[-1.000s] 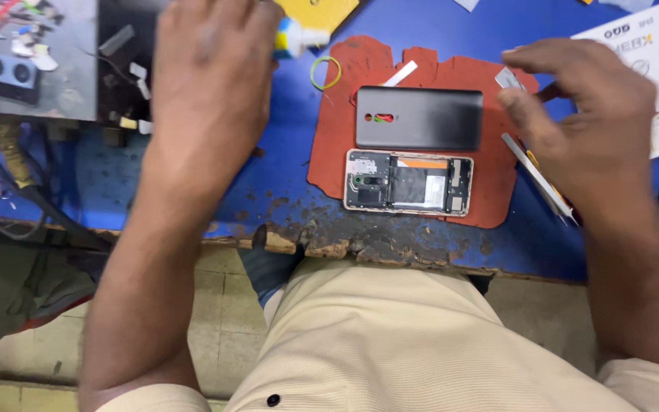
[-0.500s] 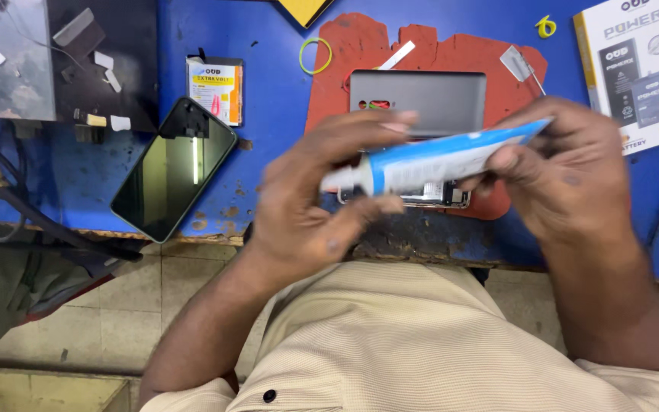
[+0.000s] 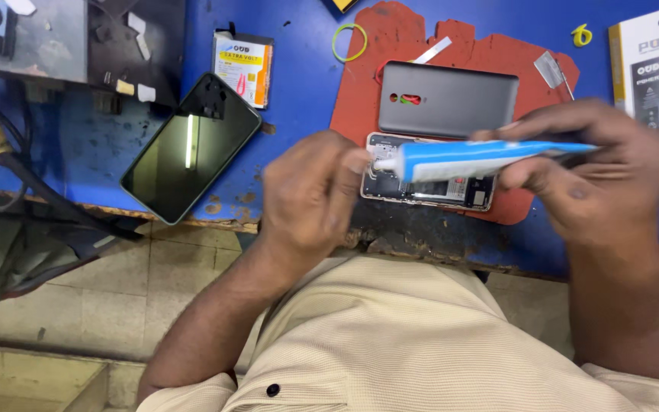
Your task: The person uses a small screwdriver to adjust internal components of a disassembled smartphone. They then test the device by turning it on and interacting with the touchscreen. Finally, they apply a small amount of adhesive to the phone's frame.
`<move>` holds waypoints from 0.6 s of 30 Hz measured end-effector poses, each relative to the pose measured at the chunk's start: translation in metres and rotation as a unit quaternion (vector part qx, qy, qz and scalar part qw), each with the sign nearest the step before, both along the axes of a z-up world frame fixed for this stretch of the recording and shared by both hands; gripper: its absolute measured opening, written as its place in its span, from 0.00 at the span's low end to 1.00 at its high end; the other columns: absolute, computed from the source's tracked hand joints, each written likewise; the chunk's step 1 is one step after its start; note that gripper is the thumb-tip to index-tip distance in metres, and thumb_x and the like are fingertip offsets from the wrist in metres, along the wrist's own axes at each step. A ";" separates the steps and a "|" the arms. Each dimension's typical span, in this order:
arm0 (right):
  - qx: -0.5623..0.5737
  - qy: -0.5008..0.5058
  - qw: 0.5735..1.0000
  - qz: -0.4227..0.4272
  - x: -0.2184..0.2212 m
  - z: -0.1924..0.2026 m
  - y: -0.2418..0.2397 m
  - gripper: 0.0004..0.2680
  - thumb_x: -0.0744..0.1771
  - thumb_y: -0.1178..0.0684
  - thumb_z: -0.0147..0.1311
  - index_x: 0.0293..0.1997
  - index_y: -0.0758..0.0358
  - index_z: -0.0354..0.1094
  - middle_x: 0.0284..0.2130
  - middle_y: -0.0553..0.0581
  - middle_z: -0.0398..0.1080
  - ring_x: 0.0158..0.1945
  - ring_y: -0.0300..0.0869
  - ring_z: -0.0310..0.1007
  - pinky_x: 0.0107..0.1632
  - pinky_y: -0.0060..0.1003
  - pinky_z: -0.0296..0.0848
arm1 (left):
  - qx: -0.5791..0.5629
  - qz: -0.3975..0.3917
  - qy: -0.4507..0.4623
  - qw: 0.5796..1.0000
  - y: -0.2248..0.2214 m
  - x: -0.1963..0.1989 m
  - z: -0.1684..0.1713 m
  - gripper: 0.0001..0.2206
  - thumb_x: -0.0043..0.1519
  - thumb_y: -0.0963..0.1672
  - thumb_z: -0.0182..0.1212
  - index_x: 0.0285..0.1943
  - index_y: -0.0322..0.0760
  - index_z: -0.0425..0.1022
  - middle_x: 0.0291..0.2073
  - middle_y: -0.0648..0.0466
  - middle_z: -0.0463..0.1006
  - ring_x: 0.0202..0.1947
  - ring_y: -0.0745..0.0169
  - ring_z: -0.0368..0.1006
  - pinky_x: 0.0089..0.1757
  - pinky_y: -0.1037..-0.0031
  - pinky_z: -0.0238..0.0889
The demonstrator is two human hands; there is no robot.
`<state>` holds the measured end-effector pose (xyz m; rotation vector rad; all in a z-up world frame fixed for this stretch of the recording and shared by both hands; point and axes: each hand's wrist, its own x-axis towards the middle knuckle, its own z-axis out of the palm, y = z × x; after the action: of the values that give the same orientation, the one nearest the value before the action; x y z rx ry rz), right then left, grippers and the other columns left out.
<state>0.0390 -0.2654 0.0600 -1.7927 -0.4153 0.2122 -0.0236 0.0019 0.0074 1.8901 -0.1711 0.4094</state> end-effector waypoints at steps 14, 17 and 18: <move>-0.273 -0.311 0.900 0.136 0.021 0.037 0.051 0.07 0.61 0.69 0.68 0.37 0.77 0.73 0.36 0.65 0.77 0.41 0.52 0.81 0.42 0.41 0.79 | -0.038 0.051 -0.035 0.997 0.024 -0.019 -0.036 0.09 0.73 0.39 0.57 0.38 0.29 0.71 0.28 0.48 0.69 0.25 0.54 0.66 0.31 0.67 0.58; -0.288 -0.350 0.882 0.133 0.022 0.036 0.056 0.07 0.61 0.70 0.68 0.36 0.76 0.73 0.34 0.64 0.76 0.38 0.52 0.80 0.38 0.39 0.77 | -0.040 0.047 -0.037 0.997 0.024 -0.018 -0.036 0.09 0.72 0.39 0.57 0.38 0.29 0.71 0.27 0.48 0.69 0.24 0.54 0.66 0.31 0.67 0.58; -0.292 -0.356 0.878 0.129 0.021 0.035 0.056 0.07 0.61 0.71 0.67 0.36 0.76 0.73 0.34 0.64 0.76 0.38 0.52 0.80 0.37 0.39 0.77 | -0.041 0.046 -0.036 0.997 0.024 -0.017 -0.036 0.08 0.72 0.39 0.57 0.37 0.29 0.71 0.27 0.48 0.69 0.24 0.54 0.65 0.31 0.67 0.57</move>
<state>0.0604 -0.2094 0.0950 -2.3835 -1.2243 -0.1800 -0.0410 0.0263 -0.0287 1.8082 -0.1140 0.5410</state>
